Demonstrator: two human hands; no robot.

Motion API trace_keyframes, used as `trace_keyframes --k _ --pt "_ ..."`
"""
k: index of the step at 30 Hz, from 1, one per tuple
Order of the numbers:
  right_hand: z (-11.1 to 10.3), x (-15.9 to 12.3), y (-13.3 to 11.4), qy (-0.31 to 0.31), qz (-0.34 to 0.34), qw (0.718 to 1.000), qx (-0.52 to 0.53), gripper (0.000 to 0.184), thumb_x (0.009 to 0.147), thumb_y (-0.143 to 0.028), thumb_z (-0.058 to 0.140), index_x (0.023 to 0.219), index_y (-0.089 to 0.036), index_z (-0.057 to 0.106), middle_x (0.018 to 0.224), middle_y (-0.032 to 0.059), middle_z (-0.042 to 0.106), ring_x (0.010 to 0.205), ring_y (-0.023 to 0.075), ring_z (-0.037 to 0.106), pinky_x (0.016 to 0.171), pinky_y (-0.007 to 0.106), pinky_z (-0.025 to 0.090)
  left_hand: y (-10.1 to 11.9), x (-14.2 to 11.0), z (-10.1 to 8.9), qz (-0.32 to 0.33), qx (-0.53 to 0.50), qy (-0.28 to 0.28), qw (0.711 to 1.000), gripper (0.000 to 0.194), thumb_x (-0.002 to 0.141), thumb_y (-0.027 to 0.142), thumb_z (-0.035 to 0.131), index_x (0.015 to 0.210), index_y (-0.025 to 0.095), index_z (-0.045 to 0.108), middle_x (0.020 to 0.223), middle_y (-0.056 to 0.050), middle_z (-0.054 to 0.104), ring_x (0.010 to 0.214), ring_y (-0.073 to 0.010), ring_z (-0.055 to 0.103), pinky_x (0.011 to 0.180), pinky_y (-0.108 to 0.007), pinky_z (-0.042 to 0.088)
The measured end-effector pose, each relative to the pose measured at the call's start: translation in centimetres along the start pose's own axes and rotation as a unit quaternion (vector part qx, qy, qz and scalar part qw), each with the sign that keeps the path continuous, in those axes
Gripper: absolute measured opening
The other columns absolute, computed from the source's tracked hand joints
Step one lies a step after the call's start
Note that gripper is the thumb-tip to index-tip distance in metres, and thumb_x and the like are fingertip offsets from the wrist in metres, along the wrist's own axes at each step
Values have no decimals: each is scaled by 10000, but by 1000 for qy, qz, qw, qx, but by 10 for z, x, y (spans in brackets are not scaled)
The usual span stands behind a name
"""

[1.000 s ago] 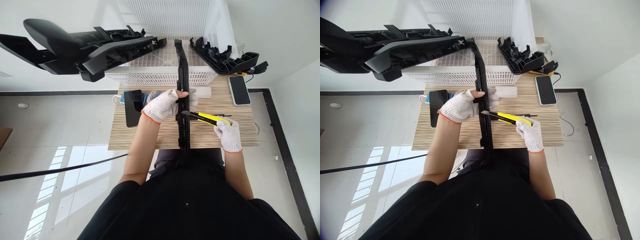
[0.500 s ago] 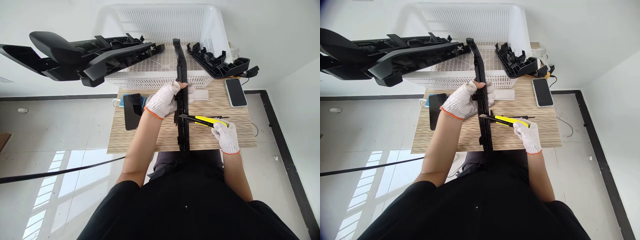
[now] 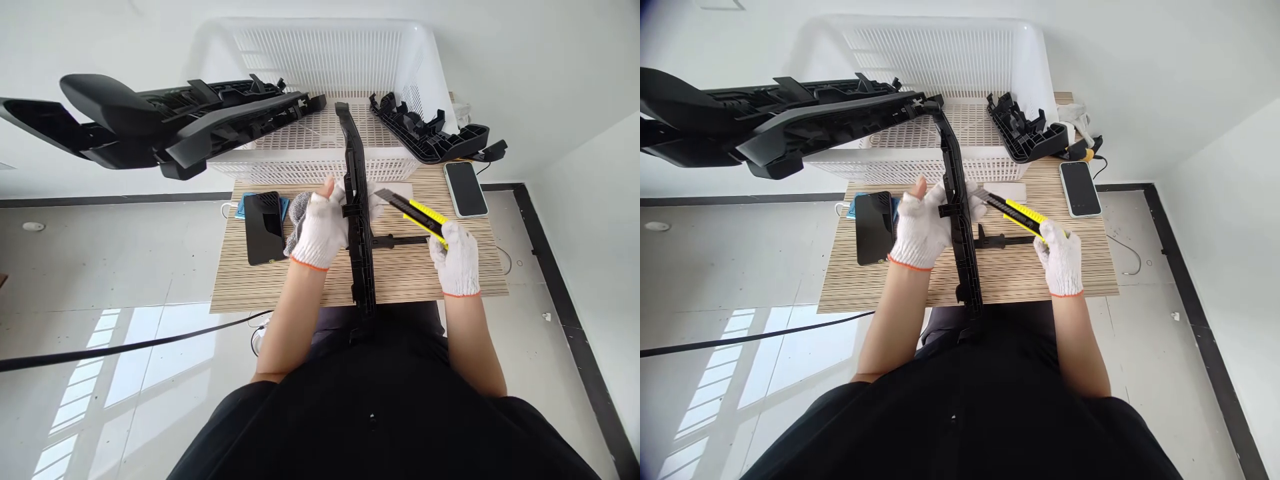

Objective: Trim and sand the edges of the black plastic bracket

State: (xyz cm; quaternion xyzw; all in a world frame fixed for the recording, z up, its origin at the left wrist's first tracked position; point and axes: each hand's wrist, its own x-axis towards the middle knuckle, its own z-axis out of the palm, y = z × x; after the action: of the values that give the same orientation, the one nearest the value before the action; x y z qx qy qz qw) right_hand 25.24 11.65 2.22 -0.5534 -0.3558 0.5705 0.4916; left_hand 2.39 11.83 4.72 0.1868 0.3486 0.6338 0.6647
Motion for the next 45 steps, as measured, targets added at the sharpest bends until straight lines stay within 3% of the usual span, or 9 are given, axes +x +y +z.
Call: trace_keyframes --k 4,7,14,19,23,26,31,35,45 --pt "16 22 -22 -13 -23 999 -25 386 630 -443 867 670 -232 546 516 -53 460 435 69 383 362 205 233 -25 -23 -8 36 12 -21 999 566 779 684 795 1112 232 719 1027 -69 769 1153 -320 727 906 -430 643" --pt "23 39 -33 6 -54 998 -22 348 681 -452 846 711 -236 575 537 -48 487 447 66 373 373 204 212 -36 -28 -12 33 9 -29 999 600 713 655 867 1111 231 717 1056 -83 773 1169 -322 727 931 -443 642" --pt "20 62 -43 -53 -44 996 -48 319 546 -375 903 667 -220 652 507 -63 493 433 70 420 371 191 311 -39 -29 -15 -18 -55 -50 997 556 755 594 893 1129 208 751 1225 -102 767 1112 -320 756 1007 -493 622" --pt "14 70 -52 -110 -62 989 -71 354 454 -331 927 702 -176 729 511 -33 570 436 97 496 373 206 364 -42 -26 -19 -63 -84 -71 992 636 716 607 923 1171 192 763 1140 -119 790 951 -285 779 937 -460 638" --pt "11 73 -46 -98 -95 989 -62 293 582 -341 851 804 -175 758 516 -41 565 429 79 455 376 198 360 -43 -23 -19 -103 -108 -103 983 662 695 651 924 1109 160 764 973 -95 763 786 -219 732 836 -413 633" --pt "12 73 -34 -91 -72 992 -58 275 547 -264 861 770 -155 742 508 -26 564 411 86 462 358 201 345 -42 -23 -17 -98 -131 -104 981 613 705 621 933 1036 140 745 919 -80 718 722 -179 669 761 -381 606" --pt "14 69 -22 -50 -72 996 -20 333 566 -368 861 816 -184 742 530 -47 550 433 84 493 383 190 388 -39 -24 -17 -98 -154 -110 977 612 687 560 967 1055 134 726 872 -41 641 717 -154 612 772 -377 586" --pt "15 66 -23 -66 -77 995 -25 284 552 -278 856 805 -183 766 542 -38 566 449 90 517 395 194 412 -38 -23 -18 -103 -155 -108 976 605 654 541 991 1004 133 715 872 -34 629 720 -149 612 792 -384 590" --pt "23 63 -18 -55 -92 994 -19 286 590 -350 845 799 -184 742 521 -60 521 432 70 469 383 184 370 -35 -26 -17 -103 -140 -100 980 584 673 530 984 1015 135 723 902 -46 650 755 -162 643 786 -368 602"
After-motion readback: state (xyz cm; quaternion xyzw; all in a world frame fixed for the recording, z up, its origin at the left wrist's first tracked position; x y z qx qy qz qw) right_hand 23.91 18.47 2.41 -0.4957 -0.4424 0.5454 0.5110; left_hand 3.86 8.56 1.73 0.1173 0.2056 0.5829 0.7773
